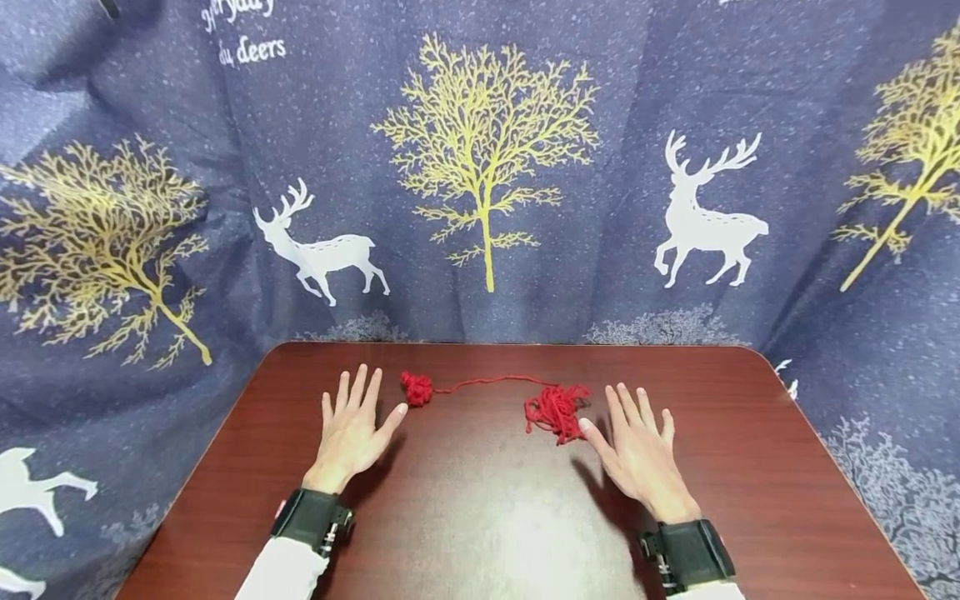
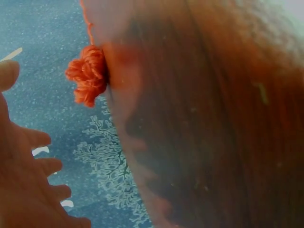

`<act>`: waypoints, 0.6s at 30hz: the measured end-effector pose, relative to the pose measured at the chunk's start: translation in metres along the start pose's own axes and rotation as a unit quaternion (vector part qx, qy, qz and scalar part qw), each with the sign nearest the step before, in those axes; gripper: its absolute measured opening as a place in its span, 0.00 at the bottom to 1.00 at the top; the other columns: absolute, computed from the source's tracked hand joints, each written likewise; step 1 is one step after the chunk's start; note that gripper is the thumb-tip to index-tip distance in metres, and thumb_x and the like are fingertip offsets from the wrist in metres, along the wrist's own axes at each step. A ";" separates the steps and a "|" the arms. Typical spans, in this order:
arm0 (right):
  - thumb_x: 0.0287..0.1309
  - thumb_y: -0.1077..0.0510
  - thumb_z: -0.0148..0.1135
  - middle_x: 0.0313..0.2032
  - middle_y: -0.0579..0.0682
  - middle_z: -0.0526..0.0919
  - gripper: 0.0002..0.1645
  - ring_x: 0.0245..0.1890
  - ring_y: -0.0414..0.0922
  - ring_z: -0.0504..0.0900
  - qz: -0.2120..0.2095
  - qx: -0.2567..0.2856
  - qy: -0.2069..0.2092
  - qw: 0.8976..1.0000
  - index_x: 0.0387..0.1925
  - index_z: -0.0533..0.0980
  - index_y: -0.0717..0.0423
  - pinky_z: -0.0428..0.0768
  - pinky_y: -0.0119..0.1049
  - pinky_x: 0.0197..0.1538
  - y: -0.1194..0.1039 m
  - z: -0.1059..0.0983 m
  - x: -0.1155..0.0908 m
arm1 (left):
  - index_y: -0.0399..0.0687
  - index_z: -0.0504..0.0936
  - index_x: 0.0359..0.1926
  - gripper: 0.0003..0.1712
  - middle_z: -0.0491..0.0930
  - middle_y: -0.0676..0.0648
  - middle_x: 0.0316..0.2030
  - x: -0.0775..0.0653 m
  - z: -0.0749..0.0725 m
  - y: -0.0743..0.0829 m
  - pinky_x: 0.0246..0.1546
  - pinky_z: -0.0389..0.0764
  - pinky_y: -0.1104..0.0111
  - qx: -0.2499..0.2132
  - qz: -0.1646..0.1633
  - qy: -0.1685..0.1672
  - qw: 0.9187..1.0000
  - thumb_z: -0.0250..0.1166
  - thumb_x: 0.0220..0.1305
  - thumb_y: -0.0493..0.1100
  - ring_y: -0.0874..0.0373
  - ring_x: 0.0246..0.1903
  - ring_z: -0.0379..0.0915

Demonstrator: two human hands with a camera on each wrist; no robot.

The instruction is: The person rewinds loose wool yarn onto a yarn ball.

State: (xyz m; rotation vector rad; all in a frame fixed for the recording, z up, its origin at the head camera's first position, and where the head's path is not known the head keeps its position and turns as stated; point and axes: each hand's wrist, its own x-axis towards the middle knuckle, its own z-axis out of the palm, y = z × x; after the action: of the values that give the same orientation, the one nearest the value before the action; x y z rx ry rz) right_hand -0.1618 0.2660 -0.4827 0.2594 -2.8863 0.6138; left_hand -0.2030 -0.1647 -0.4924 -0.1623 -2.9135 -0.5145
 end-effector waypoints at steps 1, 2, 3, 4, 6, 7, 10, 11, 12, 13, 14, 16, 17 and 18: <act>0.74 0.34 0.46 0.75 0.67 0.56 0.47 0.76 0.67 0.46 -0.001 0.001 -0.004 1.000 0.76 0.55 0.65 0.40 0.75 0.66 -0.001 0.001 0.001 | 0.49 0.51 0.81 0.49 0.43 0.40 0.80 0.000 0.000 0.000 0.71 0.34 0.33 0.000 0.001 0.003 1.000 0.52 0.70 0.70 0.38 0.78 0.30; 0.74 0.34 0.46 0.75 0.67 0.56 0.47 0.76 0.67 0.47 -0.003 0.000 -0.004 1.000 0.76 0.56 0.65 0.41 0.75 0.66 -0.002 0.001 0.001 | 0.49 0.51 0.81 0.49 0.44 0.40 0.80 0.001 -0.001 0.000 0.71 0.35 0.33 0.000 0.001 0.007 1.000 0.52 0.70 0.70 0.38 0.78 0.30; 0.74 0.34 0.47 0.75 0.67 0.56 0.47 0.76 0.66 0.47 -0.005 0.000 -0.005 1.000 0.76 0.56 0.64 0.41 0.75 0.66 -0.004 0.002 0.003 | 0.49 0.52 0.80 0.49 0.45 0.40 0.80 0.001 -0.001 0.001 0.71 0.36 0.33 0.001 0.002 0.011 1.000 0.52 0.70 0.70 0.38 0.78 0.31; 0.73 0.34 0.47 0.75 0.67 0.56 0.47 0.76 0.66 0.47 -0.008 -0.001 -0.005 1.000 0.76 0.56 0.64 0.41 0.75 0.66 -0.006 0.002 0.005 | 0.49 0.53 0.80 0.49 0.45 0.40 0.80 0.003 -0.003 0.002 0.71 0.37 0.33 0.000 0.003 0.016 1.000 0.52 0.70 0.70 0.38 0.78 0.32; 0.73 0.34 0.47 0.75 0.66 0.56 0.47 0.76 0.66 0.47 -0.018 -0.002 -0.006 1.000 0.77 0.56 0.63 0.42 0.74 0.66 -0.013 0.003 0.010 | 0.49 0.53 0.80 0.48 0.46 0.40 0.79 0.006 -0.006 0.005 0.71 0.38 0.33 -0.003 0.006 0.024 1.000 0.53 0.70 0.69 0.38 0.78 0.32; 0.73 0.33 0.48 0.75 0.66 0.56 0.47 0.76 0.65 0.47 -0.023 -0.003 -0.006 1.000 0.77 0.55 0.63 0.42 0.74 0.67 -0.017 0.004 0.014 | 0.49 0.53 0.80 0.48 0.47 0.39 0.79 0.008 -0.008 0.007 0.71 0.38 0.33 -0.005 0.009 0.026 1.000 0.53 0.70 0.69 0.38 0.78 0.33; 0.72 0.32 0.48 0.76 0.64 0.57 0.48 0.76 0.64 0.47 -0.041 -0.002 -0.004 0.999 0.77 0.56 0.61 0.42 0.73 0.67 -0.032 0.009 0.027 | 0.49 0.53 0.80 0.49 0.48 0.39 0.79 0.014 -0.012 0.017 0.72 0.38 0.35 -0.009 0.024 0.028 0.999 0.52 0.70 0.70 0.38 0.78 0.33; 0.71 0.32 0.49 0.76 0.63 0.57 0.49 0.76 0.63 0.47 -0.048 -0.002 -0.002 0.999 0.77 0.56 0.61 0.43 0.72 0.67 -0.038 0.011 0.031 | 0.49 0.53 0.80 0.49 0.48 0.39 0.79 0.017 -0.013 0.021 0.72 0.38 0.35 -0.010 0.029 0.027 0.999 0.52 0.70 0.70 0.38 0.78 0.33; 0.71 0.31 0.49 0.76 0.63 0.58 0.49 0.77 0.63 0.48 -0.055 0.000 0.000 0.998 0.77 0.56 0.60 0.43 0.72 0.68 -0.044 0.013 0.036 | 0.49 0.52 0.80 0.49 0.47 0.39 0.79 0.020 -0.014 0.025 0.73 0.38 0.36 -0.011 0.034 0.024 0.999 0.51 0.70 0.71 0.39 0.78 0.33; 0.70 0.31 0.50 0.75 0.62 0.58 0.49 0.77 0.62 0.48 -0.064 0.000 0.001 0.998 0.77 0.57 0.60 0.44 0.72 0.68 -0.051 0.016 0.041 | 0.50 0.52 0.80 0.49 0.47 0.40 0.79 0.022 -0.015 0.029 0.73 0.38 0.36 -0.010 0.039 0.022 0.999 0.51 0.70 0.71 0.39 0.78 0.33; 0.70 0.31 0.50 0.75 0.62 0.59 0.49 0.77 0.62 0.49 -0.073 0.001 0.001 0.997 0.77 0.57 0.60 0.45 0.71 0.68 -0.058 0.019 0.046 | 0.50 0.51 0.81 0.49 0.47 0.41 0.79 0.025 -0.016 0.032 0.73 0.38 0.37 -0.011 0.042 0.018 0.999 0.50 0.70 0.71 0.40 0.78 0.33; 0.69 0.31 0.51 0.74 0.62 0.61 0.49 0.76 0.61 0.51 -0.091 0.002 -0.002 0.996 0.77 0.58 0.60 0.46 0.71 0.68 -0.072 0.024 0.057 | 0.51 0.51 0.81 0.49 0.47 0.41 0.79 0.031 -0.016 0.037 0.73 0.40 0.38 -0.011 0.047 0.012 0.999 0.50 0.71 0.71 0.41 0.78 0.34; 0.69 0.31 0.52 0.74 0.61 0.63 0.49 0.76 0.61 0.52 -0.100 0.003 -0.004 0.995 0.76 0.59 0.60 0.48 0.71 0.67 -0.079 0.028 0.062 | 0.51 0.51 0.81 0.48 0.47 0.41 0.79 0.034 -0.016 0.039 0.73 0.41 0.38 -0.009 0.049 0.009 0.999 0.50 0.71 0.71 0.41 0.78 0.35; 0.69 0.31 0.52 0.73 0.61 0.64 0.48 0.76 0.61 0.54 -0.110 0.002 -0.009 0.994 0.76 0.60 0.60 0.49 0.70 0.67 -0.085 0.031 0.067 | 0.51 0.52 0.81 0.48 0.49 0.41 0.79 0.037 -0.016 0.040 0.73 0.43 0.38 -0.007 0.052 0.005 0.999 0.50 0.71 0.71 0.41 0.78 0.37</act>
State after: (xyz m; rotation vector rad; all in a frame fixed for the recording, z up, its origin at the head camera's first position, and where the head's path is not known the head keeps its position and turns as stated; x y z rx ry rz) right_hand -0.2129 0.1677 -0.4633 0.5759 -2.8198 0.5811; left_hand -0.2308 -0.1300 -0.4574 -0.3094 -2.8736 -0.5179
